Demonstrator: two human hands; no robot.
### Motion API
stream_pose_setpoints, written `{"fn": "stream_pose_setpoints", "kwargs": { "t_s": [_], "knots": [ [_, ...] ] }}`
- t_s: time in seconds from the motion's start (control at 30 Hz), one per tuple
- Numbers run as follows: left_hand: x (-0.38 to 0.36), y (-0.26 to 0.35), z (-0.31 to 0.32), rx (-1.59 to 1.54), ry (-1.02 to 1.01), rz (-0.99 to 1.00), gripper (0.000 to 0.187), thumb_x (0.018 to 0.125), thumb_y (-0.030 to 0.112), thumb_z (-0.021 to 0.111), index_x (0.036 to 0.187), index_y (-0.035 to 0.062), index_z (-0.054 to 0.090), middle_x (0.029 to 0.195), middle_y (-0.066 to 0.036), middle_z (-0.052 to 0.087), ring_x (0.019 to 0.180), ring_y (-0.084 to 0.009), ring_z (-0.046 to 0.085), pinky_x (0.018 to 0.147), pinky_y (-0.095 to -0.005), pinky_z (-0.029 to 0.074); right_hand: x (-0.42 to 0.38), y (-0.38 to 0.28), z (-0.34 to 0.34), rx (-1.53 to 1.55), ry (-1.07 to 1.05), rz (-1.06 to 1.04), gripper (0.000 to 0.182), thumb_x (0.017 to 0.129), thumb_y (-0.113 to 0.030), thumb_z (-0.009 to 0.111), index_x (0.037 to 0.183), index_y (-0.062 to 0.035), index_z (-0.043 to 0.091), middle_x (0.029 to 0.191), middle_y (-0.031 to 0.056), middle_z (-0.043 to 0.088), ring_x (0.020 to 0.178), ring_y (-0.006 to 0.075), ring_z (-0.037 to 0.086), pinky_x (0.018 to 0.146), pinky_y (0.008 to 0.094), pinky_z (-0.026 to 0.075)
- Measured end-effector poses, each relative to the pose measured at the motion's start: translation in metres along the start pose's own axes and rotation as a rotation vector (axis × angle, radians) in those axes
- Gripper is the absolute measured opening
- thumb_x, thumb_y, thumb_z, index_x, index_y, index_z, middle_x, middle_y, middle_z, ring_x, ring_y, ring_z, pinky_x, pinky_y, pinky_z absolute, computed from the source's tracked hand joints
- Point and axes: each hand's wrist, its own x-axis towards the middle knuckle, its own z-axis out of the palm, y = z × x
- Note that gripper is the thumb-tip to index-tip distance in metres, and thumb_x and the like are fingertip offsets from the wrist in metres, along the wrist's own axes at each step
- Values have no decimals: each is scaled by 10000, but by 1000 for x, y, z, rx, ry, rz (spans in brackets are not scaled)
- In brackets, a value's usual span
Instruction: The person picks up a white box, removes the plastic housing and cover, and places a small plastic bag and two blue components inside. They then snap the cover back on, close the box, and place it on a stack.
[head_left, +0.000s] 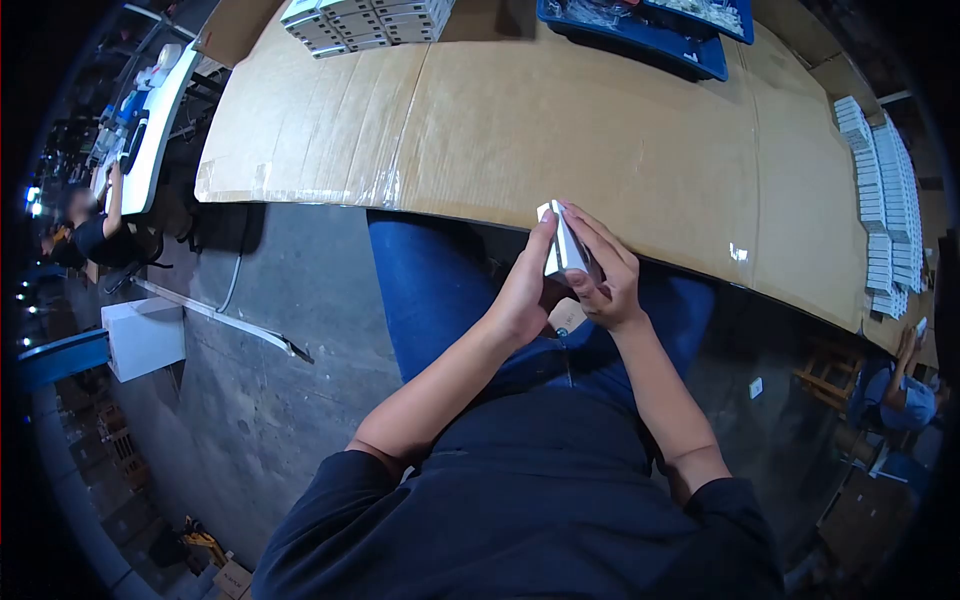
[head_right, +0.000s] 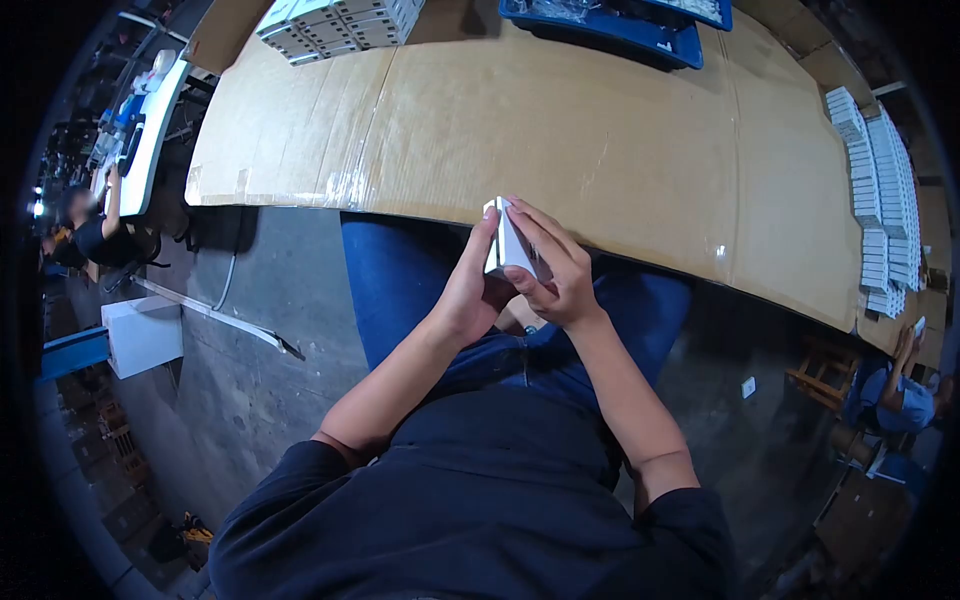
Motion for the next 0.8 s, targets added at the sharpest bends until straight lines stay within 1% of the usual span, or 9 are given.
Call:
{"fn": "stream_pose_setpoints", "kwargs": {
  "t_s": [0.07, 0.2, 0.3, 0.33, 0.43, 0.57, 0.7, 0.73, 0.8],
  "knots": [
    [-2, 6, 2, 36, 92, -36, 530, 1083, 553, 458, 1308, 90, 588, 1135, -80, 693, 1022, -179, 692, 914, -348, 565, 4, -1, 1, 68, 5, 49, 660, 1027, -491, 615, 1376, 68, 618, 1435, 262, 599, 1309, 385, 615, 1104, 418, 482],
    [17, -4, -18, 132, 35, 232, 483, 1080, 458, 511, 1378, 78, 537, 1176, -92, 659, 1076, -175, 654, 958, -356, 529, 1, 3, 2, 140, 151, 160, 584, 1046, -425, 622, 1371, 60, 623, 1455, 216, 595, 1323, 303, 603, 1108, 365, 469],
    [13, -1, -13, 248, 15, 521, 628, 1060, 304, 598, 1578, 37, 363, 1331, -127, 573, 1237, -202, 571, 1059, -352, 460, -1, 2, 3, 268, 215, 512, 505, 1084, -366, 570, 1367, 48, 630, 1423, 174, 614, 1301, 243, 609, 1064, 345, 499],
    [11, 2, -13, 336, -37, 600, 846, 990, 212, 680, 1659, 34, 195, 1447, -163, 492, 1332, -258, 510, 1152, -388, 386, -3, 1, -4, 360, 140, 705, 483, 1116, -358, 508, 1399, 20, 613, 1391, 139, 622, 1288, 198, 606, 1016, 322, 523],
    [12, 0, -21, 625, -122, 841, 904, 920, 188, 729, 1652, 34, 222, 1449, -174, 487, 1335, -283, 512, 1165, -423, 369, 3, -17, -6, 750, 225, 856, 506, 1111, -379, 518, 1438, 3, 577, 1350, 110, 631, 1212, 163, 626, 965, 297, 530],
    [13, -5, -23, 685, -227, 836, 975, 856, 246, 767, 1640, 13, 237, 1480, -185, 455, 1378, -296, 456, 1187, -428, 331, 10, -41, 0, 832, 149, 833, 567, 1090, -406, 557, 1484, -1, 509, 1365, 110, 620, 1148, 145, 625, 946, 292, 531],
    [19, -8, -24, 749, -166, 957, 956, 906, 442, 707, 1608, -31, 262, 1453, -201, 434, 1378, -313, 432, 1180, -416, 323, 20, -62, 14, 802, 250, 876, 545, 1060, -307, 626, 1493, -3, 500, 1413, 105, 599, 1196, 151, 609, 954, 302, 533],
    [20, -7, -19, 773, -67, 1035, 984, 925, 595, 653, 1579, -50, 300, 1418, -216, 446, 1335, -332, 463, 1140, -422, 367, 20, -61, 15, 873, 228, 887, 542, 1050, -275, 642, 1491, 4, 497, 1428, 108, 588, 1222, 152, 596, 963, 308, 534],
    [21, -3, -24, 828, -44, 1086, 995, 922, 646, 640, 1558, -56, 336, 1388, -228, 459, 1300, -339, 487, 1100, -433, 401, 18, -60, 20, 890, 236, 904, 529, 1049, -268, 642, 1478, 8, 506, 1429, 117, 584, 1227, 154, 594, 967, 311, 534]
  ]
}}
